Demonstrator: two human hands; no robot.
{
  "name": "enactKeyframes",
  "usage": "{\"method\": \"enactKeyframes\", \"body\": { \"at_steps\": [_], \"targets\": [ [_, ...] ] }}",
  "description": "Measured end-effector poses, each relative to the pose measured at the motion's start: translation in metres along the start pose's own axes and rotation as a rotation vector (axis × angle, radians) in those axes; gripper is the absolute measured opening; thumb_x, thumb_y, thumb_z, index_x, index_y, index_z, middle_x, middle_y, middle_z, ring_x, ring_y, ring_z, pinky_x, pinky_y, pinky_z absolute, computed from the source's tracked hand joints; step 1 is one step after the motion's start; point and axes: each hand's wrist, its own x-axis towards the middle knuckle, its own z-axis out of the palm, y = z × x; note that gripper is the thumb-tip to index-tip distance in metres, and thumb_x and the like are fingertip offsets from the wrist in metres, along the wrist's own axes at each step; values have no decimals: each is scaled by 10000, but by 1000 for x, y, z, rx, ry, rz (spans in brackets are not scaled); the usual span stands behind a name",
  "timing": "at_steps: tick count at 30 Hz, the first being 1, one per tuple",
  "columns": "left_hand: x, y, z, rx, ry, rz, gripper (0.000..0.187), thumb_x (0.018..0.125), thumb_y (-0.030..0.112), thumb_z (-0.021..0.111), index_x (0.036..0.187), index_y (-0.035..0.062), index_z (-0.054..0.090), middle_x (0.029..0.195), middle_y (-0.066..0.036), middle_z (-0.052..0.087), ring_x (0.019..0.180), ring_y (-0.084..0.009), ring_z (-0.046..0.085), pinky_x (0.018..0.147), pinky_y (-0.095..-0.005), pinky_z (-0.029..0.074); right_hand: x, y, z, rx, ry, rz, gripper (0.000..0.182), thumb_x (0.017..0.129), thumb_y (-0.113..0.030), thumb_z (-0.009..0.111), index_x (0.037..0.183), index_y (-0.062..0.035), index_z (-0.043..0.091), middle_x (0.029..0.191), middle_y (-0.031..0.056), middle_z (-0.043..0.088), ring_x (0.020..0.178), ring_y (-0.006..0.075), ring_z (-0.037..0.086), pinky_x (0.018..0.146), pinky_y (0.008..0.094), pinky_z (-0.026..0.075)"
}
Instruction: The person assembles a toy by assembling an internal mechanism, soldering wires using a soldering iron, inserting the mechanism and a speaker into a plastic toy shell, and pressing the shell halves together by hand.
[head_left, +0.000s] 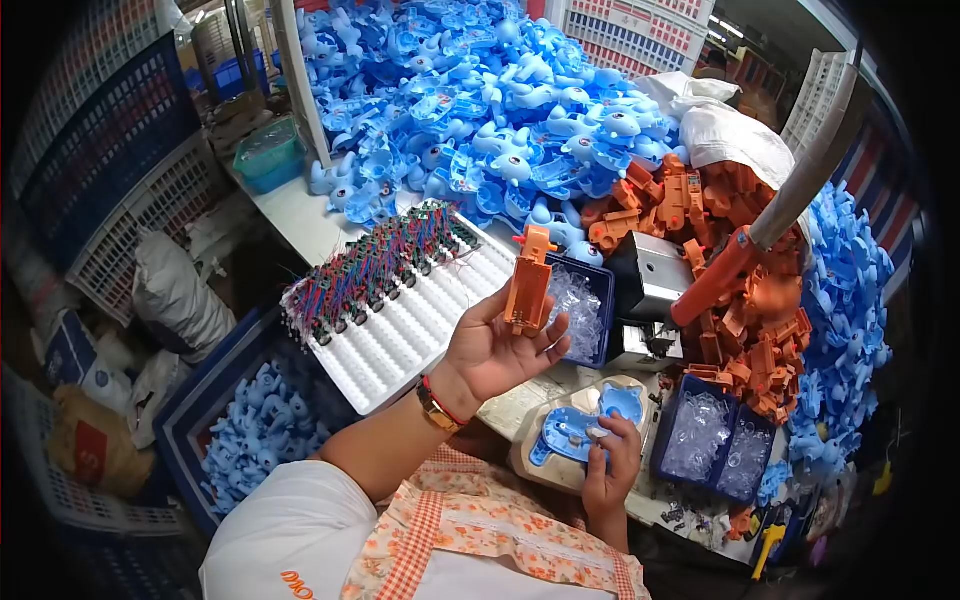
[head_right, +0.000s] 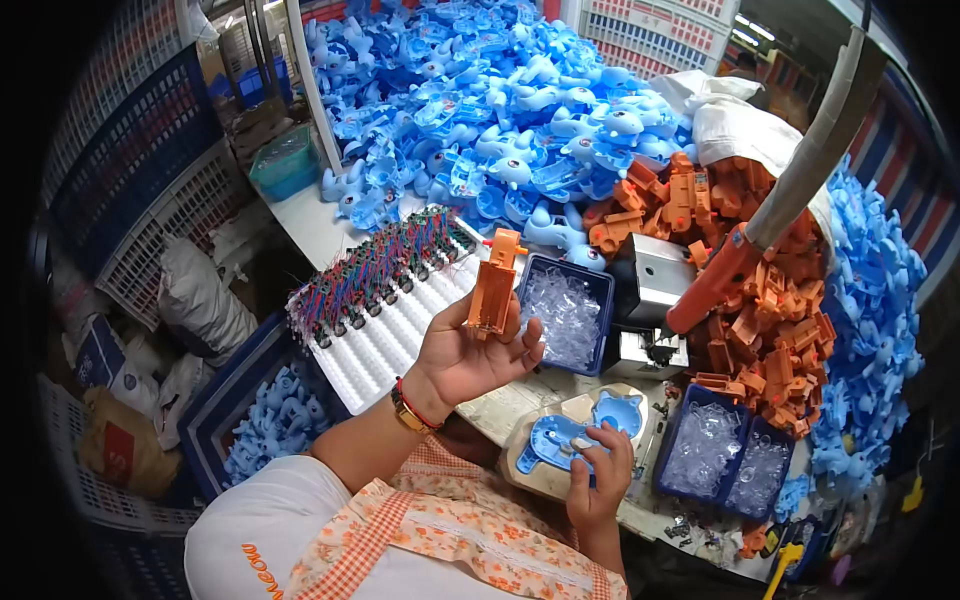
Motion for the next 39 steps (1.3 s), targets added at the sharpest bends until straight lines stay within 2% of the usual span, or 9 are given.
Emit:
{"method": "enactKeyframes", "body": {
  "at_steps": [7, 9, 11, 14, 21, 24, 28, 31, 39],
  "targets": [
    [4, 1, -13, -5, -151, -45, 338, 944, 319, 592, 1186, 89, 641, 1093, -69, 719, 1205, -268, 551, 1105, -477, 342, -5, 12, -5, 313, 50, 51, 200, 945, -183, 543, 875, -9, 613, 1087, 160, 637, 1127, 360, 580, 1025, 499, 390],
    [3, 1, -16, 78, -232, -60, 372, 949, 325, 591, 1237, 90, 603, 1117, -78, 712, 1240, -282, 532, 1107, -486, 335, -11, 22, -7, 735, 156, 201, 255, 981, -211, 521, 874, -6, 629, 1097, 170, 636, 1153, 342, 566, 1031, 468, 404],
    [4, 4, -23, 103, -295, -74, 403, 957, 324, 586, 1285, 92, 558, 1155, -89, 685, 1265, -300, 515, 1108, -495, 333, -9, 23, -16, 768, 161, 221, 359, 1021, -319, 466, 931, -36, 667, 1102, 165, 633, 1156, 340, 568, 1050, 498, 402],
    [0, 6, -29, 256, -347, -56, 417, 962, 308, 578, 1305, 79, 513, 1141, -130, 618, 1262, -323, 505, 1108, -518, 336, -7, 25, -27, 1502, 201, 367, 536, 1015, -521, 369, 1042, -103, 704, 1172, 160, 620, 1149, 352, 567, 1041, 556, 405],
    [-5, 13, -27, 283, -444, -43, 467, 976, 258, 575, 1386, 62, 466, 1291, -168, 600, 1242, -338, 556, 1080, -533, 395, -18, 32, -21, 1998, 22, 504, 657, 959, -662, 378, 1116, -111, 700, 1217, 151, 597, 1150, 347, 542, 930, 556, 452],
    [-16, 3, 13, 676, 39, 297, 385, 852, 141, 738, 1175, 18, 568, 1059, -84, 628, 977, -197, 639, 927, -347, 519, -31, 35, -14, 1993, -111, 440, 635, 941, -656, 443, 1189, -117, 668, 1152, 153, 589, 1052, 341, 562, 871, 525, 475],
    [-14, 14, 7, 1711, 192, 897, 237, 693, 111, 828, 837, 60, 647, 833, -57, 646, 783, -189, 625, 767, -337, 490, -45, 33, -16, 1665, -221, 360, 489, 937, -582, 537, 1209, -183, 615, 1023, 133, 542, 910, 297, 566, 818, 503, 492],
    [-15, 14, 20, 2106, 105, 1217, 255, 629, 94, 833, 769, 81, 619, 768, -59, 598, 742, -243, 595, 728, -369, 452, -48, 26, -21, 1576, -283, 313, 450, 939, -556, 554, 1186, -184, 612, 1021, 134, 548, 899, 292, 572, 816, 507, 499],
    [-20, 12, 21, 2282, 150, 1284, 253, 591, 111, 796, 774, 101, 621, 778, -43, 562, 810, -272, 563, 831, -414, 408, -59, 27, -26, 1483, -359, 306, 461, 956, -466, 540, 1167, -59, 597, 1020, 158, 575, 945, 330, 604, 918, 539, 473]
  ]
}}
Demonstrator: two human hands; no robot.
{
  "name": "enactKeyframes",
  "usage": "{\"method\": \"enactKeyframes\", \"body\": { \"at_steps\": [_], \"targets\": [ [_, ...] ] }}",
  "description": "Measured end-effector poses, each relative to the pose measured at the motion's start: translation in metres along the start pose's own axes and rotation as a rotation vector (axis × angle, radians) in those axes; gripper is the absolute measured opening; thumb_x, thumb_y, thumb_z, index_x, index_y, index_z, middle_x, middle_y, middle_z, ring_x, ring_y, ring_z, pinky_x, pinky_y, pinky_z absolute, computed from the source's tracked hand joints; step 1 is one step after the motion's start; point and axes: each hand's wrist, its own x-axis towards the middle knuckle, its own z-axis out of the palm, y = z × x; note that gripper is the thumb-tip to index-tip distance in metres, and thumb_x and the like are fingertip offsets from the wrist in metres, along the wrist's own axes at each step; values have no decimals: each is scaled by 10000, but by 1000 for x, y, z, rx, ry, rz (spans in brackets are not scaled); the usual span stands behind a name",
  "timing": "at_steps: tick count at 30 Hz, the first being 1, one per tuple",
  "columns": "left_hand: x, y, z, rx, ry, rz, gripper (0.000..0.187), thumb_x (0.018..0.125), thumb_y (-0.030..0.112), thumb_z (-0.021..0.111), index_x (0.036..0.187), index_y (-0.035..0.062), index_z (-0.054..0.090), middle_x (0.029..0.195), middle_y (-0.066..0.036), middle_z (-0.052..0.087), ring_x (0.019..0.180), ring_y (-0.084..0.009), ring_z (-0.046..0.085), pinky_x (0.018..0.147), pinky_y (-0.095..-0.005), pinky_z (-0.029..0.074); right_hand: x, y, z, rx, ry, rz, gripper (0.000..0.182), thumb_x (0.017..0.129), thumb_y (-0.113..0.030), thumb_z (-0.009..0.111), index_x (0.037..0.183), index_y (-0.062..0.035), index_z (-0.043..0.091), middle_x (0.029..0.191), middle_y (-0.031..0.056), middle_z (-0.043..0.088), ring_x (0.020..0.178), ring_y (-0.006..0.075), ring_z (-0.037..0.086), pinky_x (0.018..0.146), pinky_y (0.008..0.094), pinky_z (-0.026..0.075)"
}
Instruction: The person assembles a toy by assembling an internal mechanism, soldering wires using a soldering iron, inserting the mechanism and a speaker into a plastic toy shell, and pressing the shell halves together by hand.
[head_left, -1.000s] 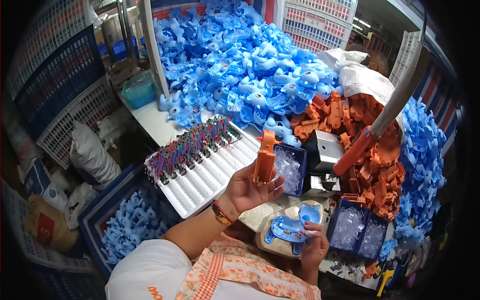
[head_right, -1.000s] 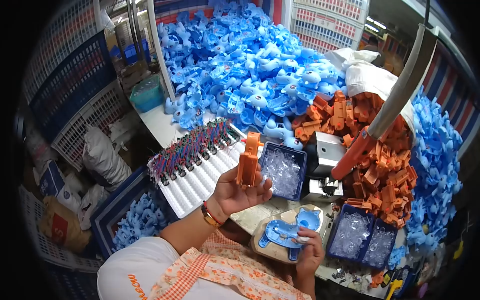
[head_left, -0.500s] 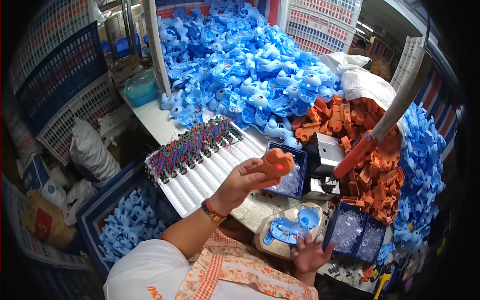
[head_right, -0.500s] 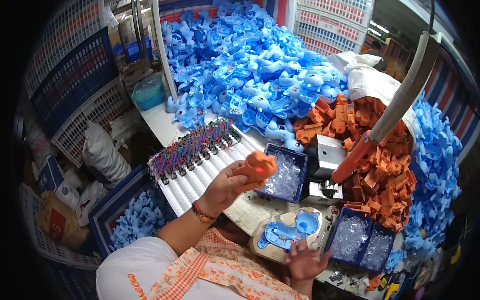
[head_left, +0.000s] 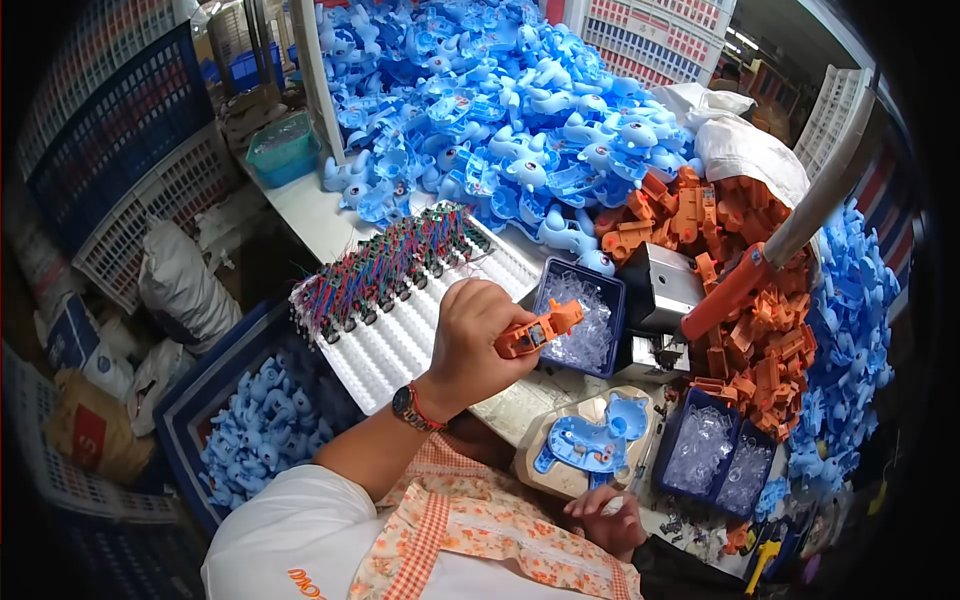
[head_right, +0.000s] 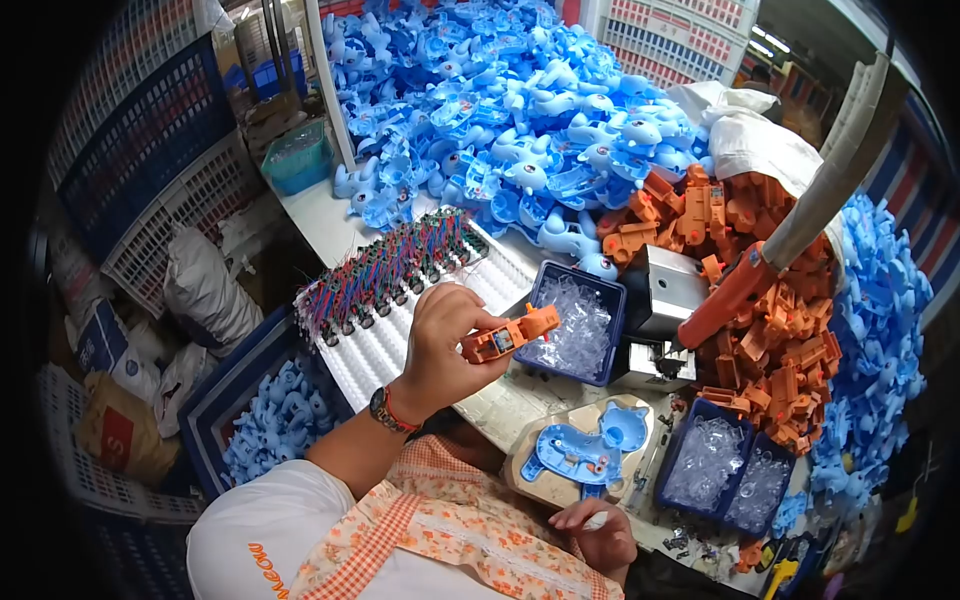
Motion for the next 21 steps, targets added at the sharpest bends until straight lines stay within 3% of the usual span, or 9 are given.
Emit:
{"method": "enactKeyframes", "body": {
  "at_steps": [2, 6, 11, 16, 18, 21],
  "targets": [
    [-2, -1, 2, 5, 2, 16, 259, 587, 110, 796, 782, 101, 625, 793, -46, 562, 821, -270, 564, 847, -418, 408, 2, 1, 5, 64, 10, 75, 491, 916, -435, 600, 1100, 17, 656, 1050, 203, 610, 1015, 360, 595, 953, 522, 437],
    [-5, 1, 6, 15, 27, 50, 291, 575, 110, 798, 817, 104, 636, 825, -58, 566, 839, -266, 574, 896, -424, 411, 23, 16, 21, 176, -25, 99, 479, 912, -432, 603, 1116, -1, 659, 1073, 219, 608, 1087, 373, 567, 1001, 506, 404],
    [-8, 4, 5, 45, 72, 94, 331, 560, 119, 803, 851, 117, 646, 827, -48, 563, 866, -246, 596, 973, -458, 402, 53, 33, 20, 229, -212, 141, 471, 911, -441, 609, 1154, -41, 660, 1146, 222, 576, 1157, 387, 525, 1049, 494, 357],
    [-10, -1, 6, 54, 43, 77, 322, 563, 127, 807, 842, 117, 646, 828, -48, 567, 859, -246, 599, 973, -460, 404, 54, 38, 19, 324, -122, 196, 447, 911, -416, 614, 1153, -43, 657, 1132, 217, 582, 1167, 384, 519, 1072, 493, 326],
    [-12, -2, 10, 53, 29, 65, 317, 566, 131, 810, 838, 117, 647, 828, -50, 571, 858, -247, 601, 973, -460, 404, 52, 39, 19, 380, -162, 106, 425, 912, -389, 621, 1165, -49, 651, 1129, 217, 584, 1169, 388, 519, 1067, 504, 329],
    [-13, -3, 14, 24, 60, 45, 321, 569, 147, 819, 835, 114, 641, 816, -58, 577, 839, -271, 604, 968, -454, 403, 45, 40, 11, 270, -183, 119, 410, 914, -367, 621, 1164, -44, 649, 1132, 221, 584, 1173, 391, 518, 1064, 514, 331]
  ]
}}
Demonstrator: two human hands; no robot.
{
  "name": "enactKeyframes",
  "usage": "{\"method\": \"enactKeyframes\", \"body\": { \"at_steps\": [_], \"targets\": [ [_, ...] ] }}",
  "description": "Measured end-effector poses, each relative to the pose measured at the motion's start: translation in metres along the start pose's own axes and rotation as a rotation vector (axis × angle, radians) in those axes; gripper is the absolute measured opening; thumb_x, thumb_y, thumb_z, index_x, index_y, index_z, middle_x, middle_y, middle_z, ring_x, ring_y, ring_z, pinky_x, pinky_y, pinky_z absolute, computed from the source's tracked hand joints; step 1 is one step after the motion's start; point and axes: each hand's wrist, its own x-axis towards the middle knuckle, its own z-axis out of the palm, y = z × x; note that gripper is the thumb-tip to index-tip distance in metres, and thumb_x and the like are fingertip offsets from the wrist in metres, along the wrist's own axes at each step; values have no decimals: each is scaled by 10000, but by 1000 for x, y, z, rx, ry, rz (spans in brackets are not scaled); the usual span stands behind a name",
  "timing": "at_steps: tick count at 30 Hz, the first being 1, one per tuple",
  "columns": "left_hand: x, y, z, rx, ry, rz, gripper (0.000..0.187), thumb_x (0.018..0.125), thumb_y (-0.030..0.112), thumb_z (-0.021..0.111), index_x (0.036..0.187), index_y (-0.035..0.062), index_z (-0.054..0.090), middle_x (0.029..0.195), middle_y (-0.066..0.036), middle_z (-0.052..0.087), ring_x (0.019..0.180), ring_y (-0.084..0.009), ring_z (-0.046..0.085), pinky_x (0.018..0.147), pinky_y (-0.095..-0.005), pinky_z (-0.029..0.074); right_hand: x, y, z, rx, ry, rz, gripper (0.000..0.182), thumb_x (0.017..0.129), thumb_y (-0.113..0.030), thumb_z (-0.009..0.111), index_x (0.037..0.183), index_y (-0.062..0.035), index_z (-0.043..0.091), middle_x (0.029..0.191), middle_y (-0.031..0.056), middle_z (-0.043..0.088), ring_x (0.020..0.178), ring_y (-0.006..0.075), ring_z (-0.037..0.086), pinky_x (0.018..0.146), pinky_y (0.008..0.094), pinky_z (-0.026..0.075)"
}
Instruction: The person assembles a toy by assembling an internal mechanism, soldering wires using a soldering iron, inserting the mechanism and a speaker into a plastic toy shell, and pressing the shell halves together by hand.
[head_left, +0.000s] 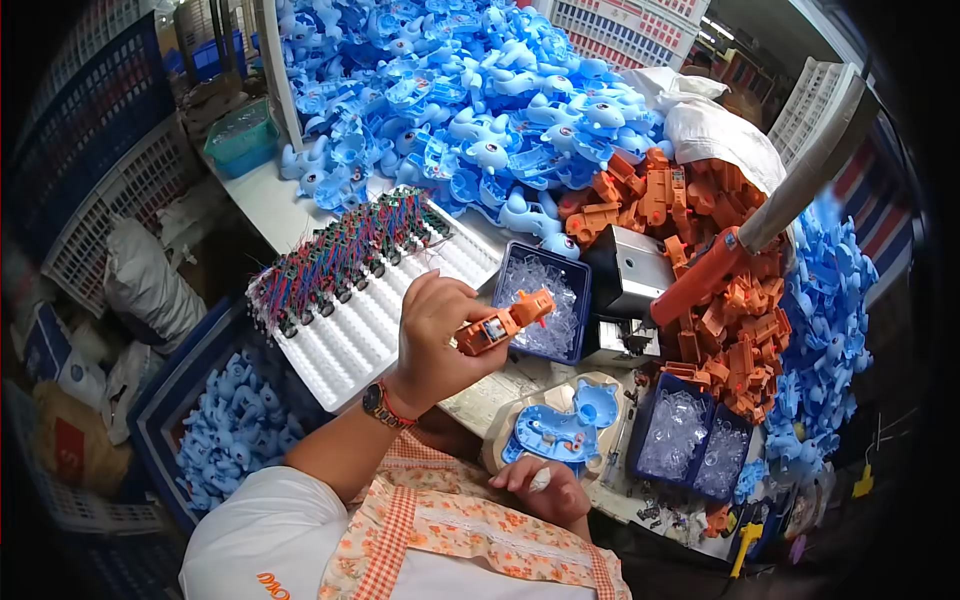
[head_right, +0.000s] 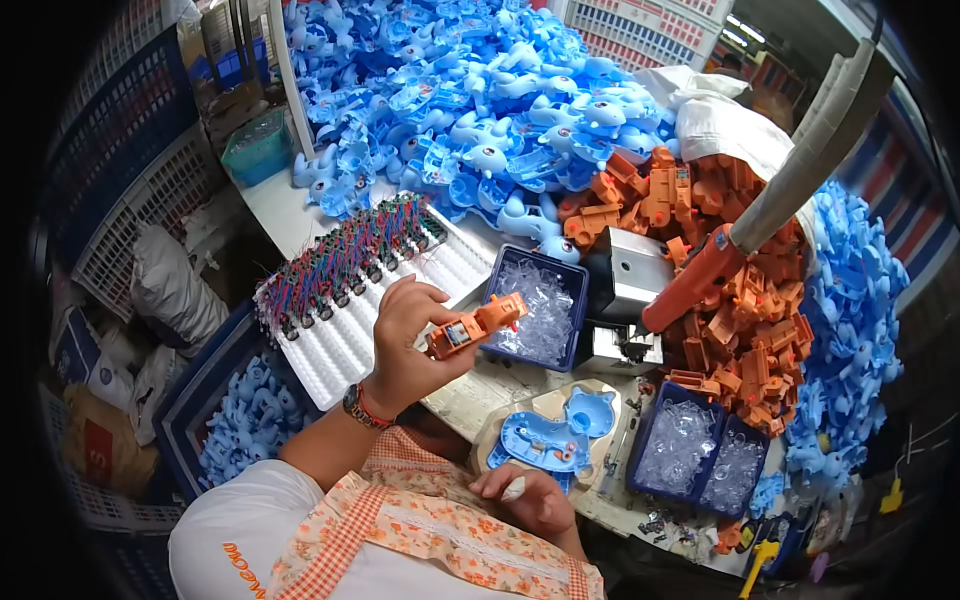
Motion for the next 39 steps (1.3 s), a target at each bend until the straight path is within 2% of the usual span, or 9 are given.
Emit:
{"method": "enactKeyframes", "body": {
  "at_steps": [4, 7, 11, 12, 14, 17, 27, 33, 39],
  "targets": [
    [-17, -7, 3, -993, -114, -740, 304, 831, 55, 742, 1106, 7, 621, 1067, -74, 668, 971, -132, 637, 842, -321, 548, -11, -4, 4, -22, 40, 18, 374, 901, -311, 651, 1155, -37, 650, 1145, 230, 583, 1178, 389, 518, 1049, 515, 352],
    [-16, -1, 1, -1480, -267, -908, 346, 879, 32, 704, 1196, 11, 565, 1153, -82, 648, 1060, -167, 632, 925, -329, 533, -17, -25, 25, -33, 172, 112, 391, 890, -289, 684, 1183, -38, 626, 1110, 239, 590, 1148, 410, 541, 1016, 506, 411],
    [-36, 6, 18, -1440, -440, -835, 375, 840, -15, 714, 1177, 42, 562, 1199, -90, 629, 1146, -236, 620, 982, -387, 537, -13, -75, 57, -620, 273, 30, 435, 825, -282, 759, 1108, 23, 630, 1029, 203, 613, 966, 314, 646, 805, 384, 541],
    [-38, 11, 21, -1456, -486, -844, 375, 840, -15, 714, 1177, 42, 562, 1199, -90, 629, 1146, -236, 620, 982, -387, 537, -3, -82, 62, -864, 346, -181, 400, 820, -267, 761, 1057, 29, 636, 1026, 182, 613, 914, 258, 648, 746, 346, 548],
    [-38, 21, 24, -1483, -539, -836, 383, 818, 18, 757, 1142, 61, 559, 1204, -92, 627, 1175, -230, 603, 994, -387, 525, 14, -93, 80, -1186, 578, -294, 363, 821, -197, 754, 1081, 12, 611, 1045, 153, 601, 910, 239, 621, 765, 344, 528],
    [-39, 34, 29, -1496, -582, -804, 384, 806, 44, 779, 1113, 81, 552, 1209, -98, 623, 1188, -224, 594, 1019, -393, 505, 46, -107, 78, -1727, 415, -410, 460, 718, -105, 792, 1128, -7, 608, 1065, 173, 611, 935, 277, 619, 823, 348, 491],
    [-44, 45, 37, -1326, -638, -707, 323, 790, 124, 809, 1066, 86, 645, 1270, -125, 581, 1169, -203, 576, 993, -338, 472, 74, -92, 88, -1914, 478, -399, 334, 658, -148, 814, 951, -75, 672, 966, 85, 641, 826, 266, 627, 721, 381, 478],
    [-28, 50, 26, -787, -512, -193, 431, 703, 69, 790, 1120, 81, 681, 1296, -136, 559, 1225, -286, 539, 1038, -393, 413, 71, -91, 85, -2021, 453, -474, 315, 587, -85, 806, 876, -74, 683, 906, 56, 665, 837, 260, 645, 777, 394, 467],
    [-11, 40, 8, -782, -585, -4, 378, 745, 111, 777, 1112, 70, 697, 1178, -115, 645, 1189, -316, 563, 1009, -436, 431, 64, -87, 81, -2054, 508, -393, 247, 603, -84, 800, 833, -86, 711, 871, 51, 694, 835, 242, 665, 862, 421, 486]
  ]
}}
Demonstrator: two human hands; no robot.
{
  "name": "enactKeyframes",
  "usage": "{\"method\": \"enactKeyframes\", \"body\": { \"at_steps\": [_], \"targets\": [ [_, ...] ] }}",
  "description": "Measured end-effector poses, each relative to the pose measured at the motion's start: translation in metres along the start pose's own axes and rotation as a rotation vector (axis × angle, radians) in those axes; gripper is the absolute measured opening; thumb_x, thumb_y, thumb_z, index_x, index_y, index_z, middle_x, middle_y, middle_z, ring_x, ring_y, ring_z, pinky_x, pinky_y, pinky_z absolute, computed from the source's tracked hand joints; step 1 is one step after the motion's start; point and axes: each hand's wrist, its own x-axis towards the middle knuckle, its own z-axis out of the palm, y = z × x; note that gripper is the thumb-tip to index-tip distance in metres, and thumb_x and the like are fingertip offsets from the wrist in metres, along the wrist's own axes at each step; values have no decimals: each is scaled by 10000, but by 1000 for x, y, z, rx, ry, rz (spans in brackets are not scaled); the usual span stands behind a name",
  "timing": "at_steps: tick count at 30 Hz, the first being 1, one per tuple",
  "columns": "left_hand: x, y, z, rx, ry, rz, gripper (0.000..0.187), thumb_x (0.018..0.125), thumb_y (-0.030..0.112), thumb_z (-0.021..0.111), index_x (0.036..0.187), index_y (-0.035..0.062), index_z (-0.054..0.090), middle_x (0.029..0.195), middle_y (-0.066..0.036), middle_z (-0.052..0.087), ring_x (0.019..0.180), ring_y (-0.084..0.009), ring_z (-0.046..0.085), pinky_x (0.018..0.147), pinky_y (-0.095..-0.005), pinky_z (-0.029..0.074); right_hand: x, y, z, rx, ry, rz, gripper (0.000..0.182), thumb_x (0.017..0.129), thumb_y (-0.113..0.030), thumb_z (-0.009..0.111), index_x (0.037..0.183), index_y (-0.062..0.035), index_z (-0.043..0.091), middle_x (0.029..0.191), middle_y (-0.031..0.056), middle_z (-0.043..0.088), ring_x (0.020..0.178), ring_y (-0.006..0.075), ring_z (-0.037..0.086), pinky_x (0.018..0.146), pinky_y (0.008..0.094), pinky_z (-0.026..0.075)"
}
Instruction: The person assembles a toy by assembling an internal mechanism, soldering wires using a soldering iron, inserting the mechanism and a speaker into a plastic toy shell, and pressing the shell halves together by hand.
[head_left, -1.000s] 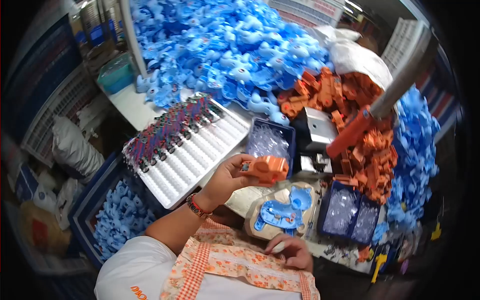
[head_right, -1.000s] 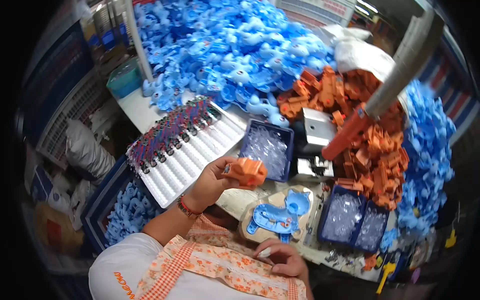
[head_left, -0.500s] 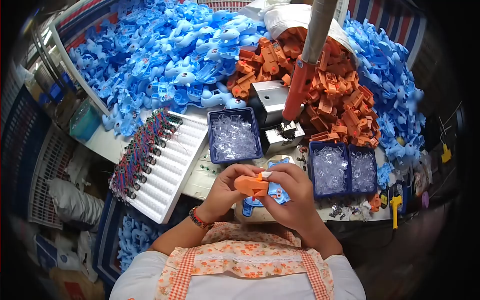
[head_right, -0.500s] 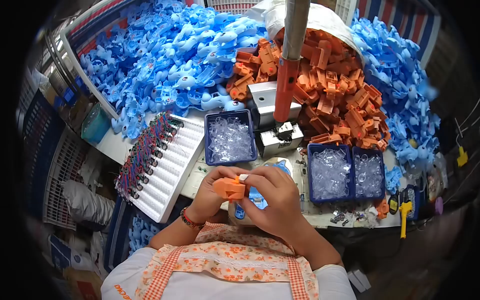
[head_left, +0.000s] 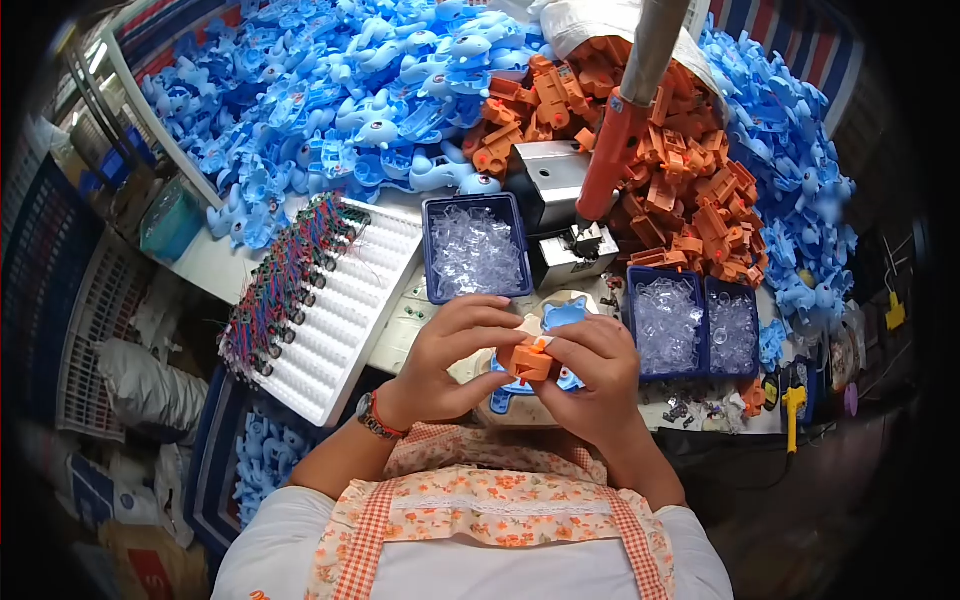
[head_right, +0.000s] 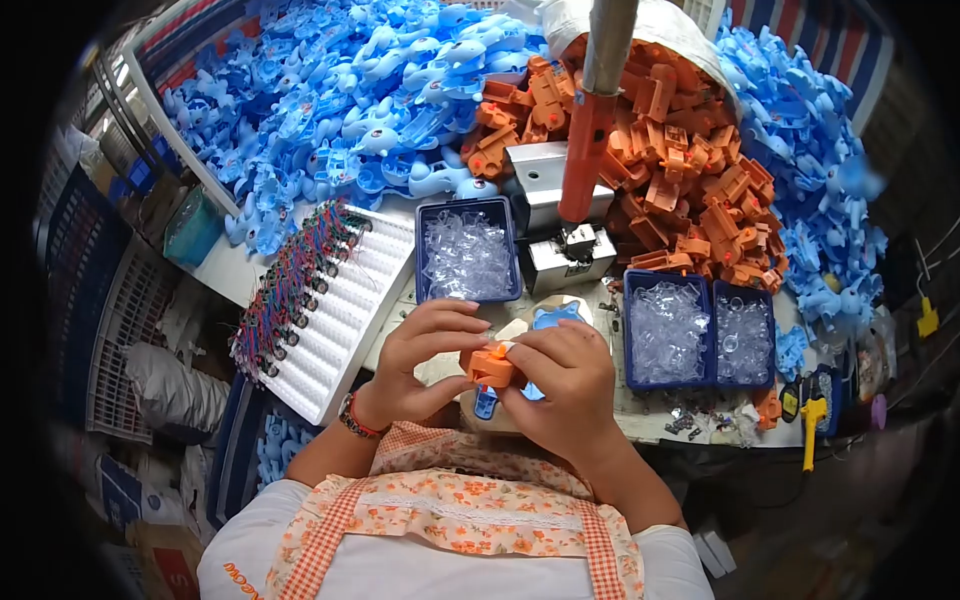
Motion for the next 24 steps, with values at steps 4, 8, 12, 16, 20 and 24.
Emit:
{"method": "enactKeyframes", "body": {
  "at_steps": [4, 8, 12, 16, 20, 24],
  "targets": [
    [-1, -2, 2, 123, -14, 54, 298, 780, 143, 758, 1067, 80, 704, 1044, -77, 682, 1152, -310, 577, 954, -428, 444, -4, 2, 4, -1, -11, 21, 241, 611, -95, 805, 838, -92, 725, 861, 49, 703, 820, 239, 670, 905, 443, 487],
    [-2, -2, 5, 219, -16, 110, 270, 785, 170, 743, 1026, 64, 685, 994, -89, 652, 1070, -302, 583, 970, -444, 426, -7, 4, 4, 83, -22, 58, 259, 603, -113, 817, 845, -86, 730, 845, 55, 702, 782, 246, 671, 937, 459, 486],
    [-3, -2, 9, 229, -17, 117, 276, 776, 159, 733, 1022, 53, 667, 987, -104, 635, 1038, -306, 575, 979, -455, 413, -9, 7, 5, 123, -8, 56, 257, 601, -115, 820, 829, -62, 716, 818, 54, 689, 727, 241, 655, 886, 423, 497],
    [5, -6, 10, 207, -22, 114, 301, 760, 157, 738, 1029, 46, 660, 981, -109, 634, 1036, -312, 574, 959, -447, 418, -4, 10, 4, 198, -63, 145, 239, 610, -95, 817, 805, -35, 693, 784, 52, 664, 684, 205, 627, 794, 362, 491],
    [16, -9, 13, 142, 29, 73, 324, 756, 141, 735, 1048, 32, 647, 976, -118, 633, 1016, -326, 575, 915, -428, 429, 4, 15, 8, 464, -23, 237, 219, 678, -42, 811, 824, -13, 652, 767, 60, 612, 659, 147, 574, 647, 275, 461],
    [23, -8, 14, 133, 64, 78, 309, 776, 139, 727, 1052, 26, 646, 982, -124, 638, 1014, -328, 578, 901, -422, 441, 4, 19, 9, 491, 14, 226, 289, 683, -40, 808, 915, -10, 637, 863, 70, 611, 733, 153, 574, 661, 284, 461]
  ]
}}
